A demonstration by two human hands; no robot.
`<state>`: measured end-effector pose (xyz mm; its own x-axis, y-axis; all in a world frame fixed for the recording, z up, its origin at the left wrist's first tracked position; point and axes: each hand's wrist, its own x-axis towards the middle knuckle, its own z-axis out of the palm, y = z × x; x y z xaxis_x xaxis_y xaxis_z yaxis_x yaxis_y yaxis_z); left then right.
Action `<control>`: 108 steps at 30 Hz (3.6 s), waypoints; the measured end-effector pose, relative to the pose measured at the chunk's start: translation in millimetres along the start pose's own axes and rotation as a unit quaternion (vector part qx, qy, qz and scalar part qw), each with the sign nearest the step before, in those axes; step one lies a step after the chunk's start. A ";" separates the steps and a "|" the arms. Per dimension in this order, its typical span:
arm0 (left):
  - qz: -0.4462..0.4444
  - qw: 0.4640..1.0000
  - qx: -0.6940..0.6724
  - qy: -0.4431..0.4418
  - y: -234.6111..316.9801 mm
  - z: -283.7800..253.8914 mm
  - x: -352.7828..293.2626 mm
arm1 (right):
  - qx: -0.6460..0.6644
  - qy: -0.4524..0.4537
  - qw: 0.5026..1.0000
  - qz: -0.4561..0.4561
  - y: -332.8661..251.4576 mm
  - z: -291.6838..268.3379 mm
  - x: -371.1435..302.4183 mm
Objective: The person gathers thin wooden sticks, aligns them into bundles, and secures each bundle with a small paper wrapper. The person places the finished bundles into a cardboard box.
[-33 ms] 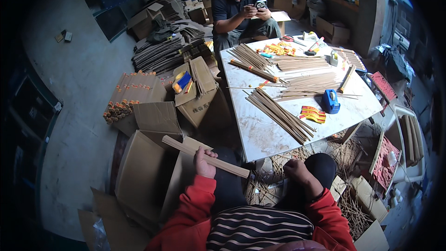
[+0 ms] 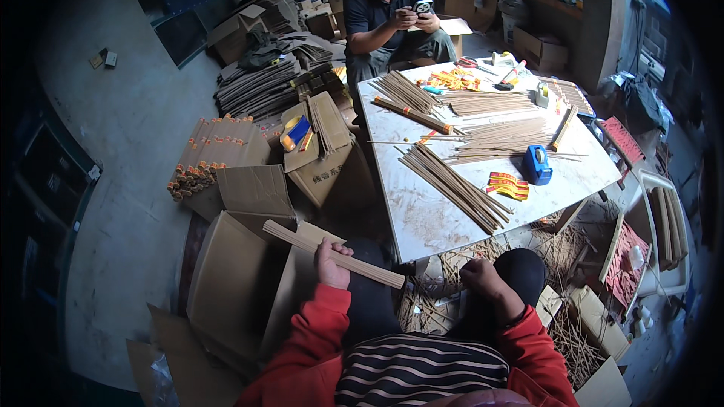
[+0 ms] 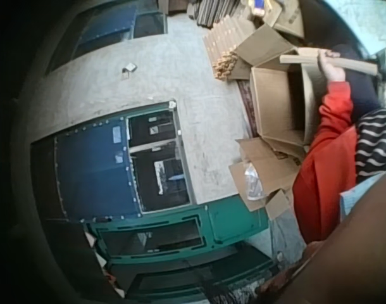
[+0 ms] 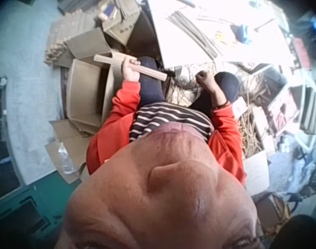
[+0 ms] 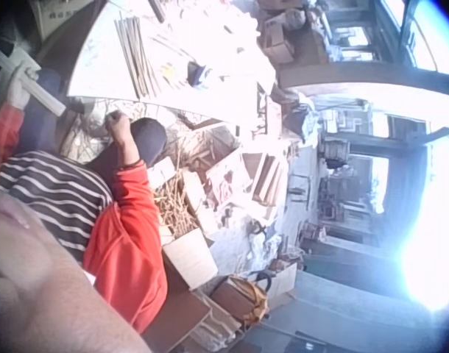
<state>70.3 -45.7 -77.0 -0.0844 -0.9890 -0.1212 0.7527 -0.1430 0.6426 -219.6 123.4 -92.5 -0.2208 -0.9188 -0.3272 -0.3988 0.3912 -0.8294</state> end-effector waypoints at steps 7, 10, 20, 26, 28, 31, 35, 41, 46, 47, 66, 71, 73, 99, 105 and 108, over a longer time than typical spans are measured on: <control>0.007 1.000 0.016 0.006 -3.5 4.8 -1.9 | -0.008 0.008 1.000 -0.021 1.7 0.7 -1.2; 0.007 1.000 0.017 0.005 -3.3 4.2 -2.2 | -0.027 0.004 0.999 -0.024 2.5 0.7 -1.7; 0.009 1.000 0.015 0.006 -3.1 1.6 -0.7 | -0.057 -0.001 0.998 -0.041 5.8 2.8 -1.3; 0.006 1.000 0.014 -0.002 -4.1 1.6 0.1 | -0.088 -0.012 0.995 -0.042 11.2 4.2 3.4; 0.003 1.000 0.015 -0.004 -4.0 2.2 0.0 | -0.089 -0.012 0.995 -0.041 12.1 4.9 3.8; -0.003 1.000 0.019 -0.011 -3.3 1.4 0.3 | -0.090 -0.008 0.995 -0.044 13.5 6.2 3.9; -0.008 1.000 0.024 -0.017 -3.2 1.2 0.9 | -0.089 -0.014 0.995 -0.037 11.6 5.4 2.4; -0.003 0.999 0.033 -0.019 -4.2 -0.3 1.8 | -0.100 -0.017 0.994 -0.041 14.2 6.8 4.0; -0.002 0.999 0.040 -0.018 -3.4 0.4 1.5 | -0.103 -0.018 0.993 -0.048 11.6 6.1 2.1; -0.003 0.999 0.040 -0.017 -3.6 0.4 1.7 | -0.101 -0.017 0.994 -0.049 11.9 6.2 1.7; -0.009 0.997 0.050 -0.063 14.6 36.1 -14.0 | -0.089 -0.001 0.994 -0.060 23.1 11.0 5.1; 0.097 0.966 0.110 -0.213 40.9 131.8 -27.9 | -0.111 -0.017 0.992 -0.062 20.2 10.1 4.9; 0.121 0.951 0.141 -0.247 40.7 163.9 -26.4 | -0.112 -0.012 0.991 -0.064 24.7 9.5 5.4; 0.187 0.889 0.293 -0.297 0.1 238.2 -2.5 | -0.136 -0.041 0.987 -0.074 18.7 7.2 4.4; 0.206 0.883 0.301 -0.296 9.2 245.9 -3.4 | -0.118 -0.013 0.988 -0.095 24.5 10.1 4.1; 0.206 0.880 0.299 -0.305 15.9 245.9 -7.7 | -0.083 -0.053 0.993 -0.068 13.7 6.3 2.5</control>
<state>-77.6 -49.5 120.2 -0.3573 -0.7707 0.5276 0.3380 0.4199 0.8423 -220.0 126.1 -107.6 -0.0640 -0.9606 -0.2706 -0.5615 0.2588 -0.7860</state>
